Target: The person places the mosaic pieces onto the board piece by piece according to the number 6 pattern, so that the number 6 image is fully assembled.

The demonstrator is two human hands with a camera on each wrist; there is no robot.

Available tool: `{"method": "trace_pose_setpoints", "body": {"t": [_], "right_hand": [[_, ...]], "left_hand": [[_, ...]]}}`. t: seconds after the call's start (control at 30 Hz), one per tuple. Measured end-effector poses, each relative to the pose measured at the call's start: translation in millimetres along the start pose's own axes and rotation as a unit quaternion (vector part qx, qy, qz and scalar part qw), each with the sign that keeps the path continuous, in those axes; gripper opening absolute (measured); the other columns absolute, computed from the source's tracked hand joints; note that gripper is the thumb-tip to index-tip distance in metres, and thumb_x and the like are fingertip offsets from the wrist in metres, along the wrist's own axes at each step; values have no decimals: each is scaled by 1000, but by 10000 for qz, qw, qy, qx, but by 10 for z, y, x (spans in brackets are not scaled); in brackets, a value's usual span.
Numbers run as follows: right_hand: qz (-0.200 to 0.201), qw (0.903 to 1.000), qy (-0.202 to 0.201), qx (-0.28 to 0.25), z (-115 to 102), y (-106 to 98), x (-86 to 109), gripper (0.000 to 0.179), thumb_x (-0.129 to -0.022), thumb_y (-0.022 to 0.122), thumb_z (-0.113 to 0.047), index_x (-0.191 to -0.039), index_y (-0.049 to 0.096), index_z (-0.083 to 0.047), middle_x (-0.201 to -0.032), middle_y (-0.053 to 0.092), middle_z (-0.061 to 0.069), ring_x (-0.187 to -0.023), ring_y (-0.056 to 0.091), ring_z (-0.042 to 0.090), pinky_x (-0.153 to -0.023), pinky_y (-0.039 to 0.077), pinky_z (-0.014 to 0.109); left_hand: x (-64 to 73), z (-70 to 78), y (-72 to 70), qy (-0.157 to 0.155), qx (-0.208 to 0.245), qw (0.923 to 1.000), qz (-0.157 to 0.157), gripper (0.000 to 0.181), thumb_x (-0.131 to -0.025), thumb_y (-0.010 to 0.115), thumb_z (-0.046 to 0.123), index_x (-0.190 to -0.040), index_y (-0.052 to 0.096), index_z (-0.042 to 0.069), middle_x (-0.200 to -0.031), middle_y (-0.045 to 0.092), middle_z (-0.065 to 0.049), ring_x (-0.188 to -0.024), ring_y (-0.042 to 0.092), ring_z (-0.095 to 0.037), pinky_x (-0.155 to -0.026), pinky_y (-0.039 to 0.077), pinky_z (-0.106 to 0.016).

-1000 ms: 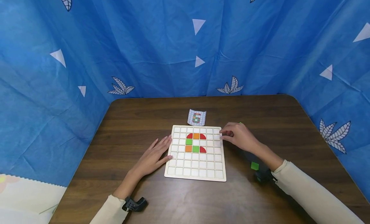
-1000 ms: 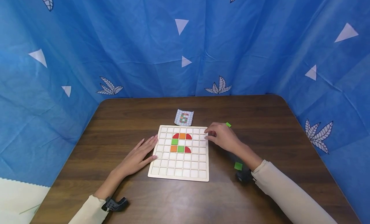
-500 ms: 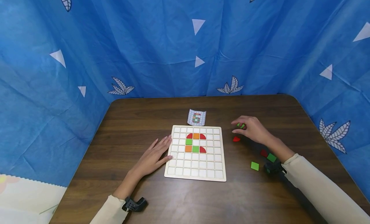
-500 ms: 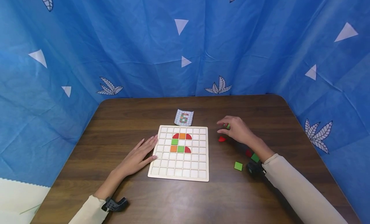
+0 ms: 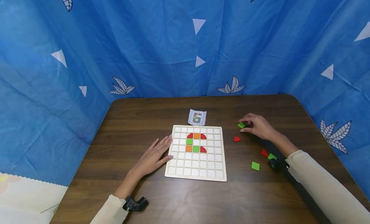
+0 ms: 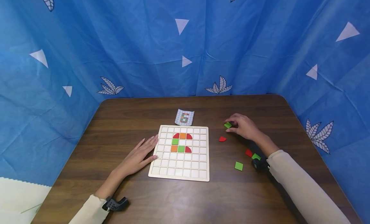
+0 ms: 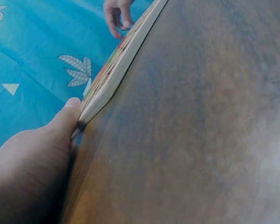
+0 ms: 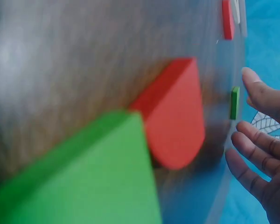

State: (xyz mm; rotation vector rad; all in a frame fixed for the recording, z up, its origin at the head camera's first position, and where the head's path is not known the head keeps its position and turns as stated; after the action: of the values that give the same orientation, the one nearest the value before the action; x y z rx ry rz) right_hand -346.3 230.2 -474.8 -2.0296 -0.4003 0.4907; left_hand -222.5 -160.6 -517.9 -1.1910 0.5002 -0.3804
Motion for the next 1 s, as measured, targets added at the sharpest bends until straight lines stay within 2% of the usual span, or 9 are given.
{"method": "trace_pose_setpoints", "body": {"t": [0.3,0.47,0.63,0.8,1.0], "right_hand": [[-171,9998,6,-46,93,34,-26,38,-86,83,-13,-122,74,-6,-115,63,17,-82,53,23,-69,45,37],[-173,9998,56,-92,104,39,-29,28,-87,81,-11,-115,77,-6,-111,64,14,-80,52,21,-67,43,36],[-151,9999,1,-57,100,42,-25,22,-87,82,-17,-106,78,-6,-101,66,9,-78,52,20,-65,43,34],[-177,9998,-80,-14,86,49,-19,26,-86,83,-22,-105,78,-5,-97,66,7,-78,53,20,-65,45,33],[-233,9997,-75,-51,69,37,-10,26,-85,84,-14,-107,77,-2,-99,67,9,-79,54,21,-66,46,32]], "left_hand": [[-12,6,7,56,-86,9999,61,76,-104,48,54,-163,23,11,-168,22,-3,-154,21,-23,-122,16,-55],[-9,7,3,54,-64,10000,53,76,-104,48,53,-162,23,11,-168,22,-3,-154,21,-22,-122,17,-55],[-7,7,6,10,-1,10000,-9,76,-105,46,54,-163,21,12,-169,20,-1,-155,19,-20,-124,14,-53],[-9,3,14,2,-19,10000,-40,76,-105,45,55,-163,21,13,-169,19,0,-155,19,-20,-124,14,-52],[-12,-4,12,-2,-13,10000,-32,76,-105,46,55,-163,21,13,-169,19,0,-155,18,-19,-124,13,-51]]}}
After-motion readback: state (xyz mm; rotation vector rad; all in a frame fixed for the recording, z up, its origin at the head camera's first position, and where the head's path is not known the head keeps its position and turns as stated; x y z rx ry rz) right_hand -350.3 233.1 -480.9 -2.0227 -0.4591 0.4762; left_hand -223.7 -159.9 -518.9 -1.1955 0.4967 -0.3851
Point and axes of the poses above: each hand's wrist, its own x-axis away from the middle knuckle, its own y-axis out of the palm, z = x × y, the point moved 10 cm from there along -x, towards the middle knuckle
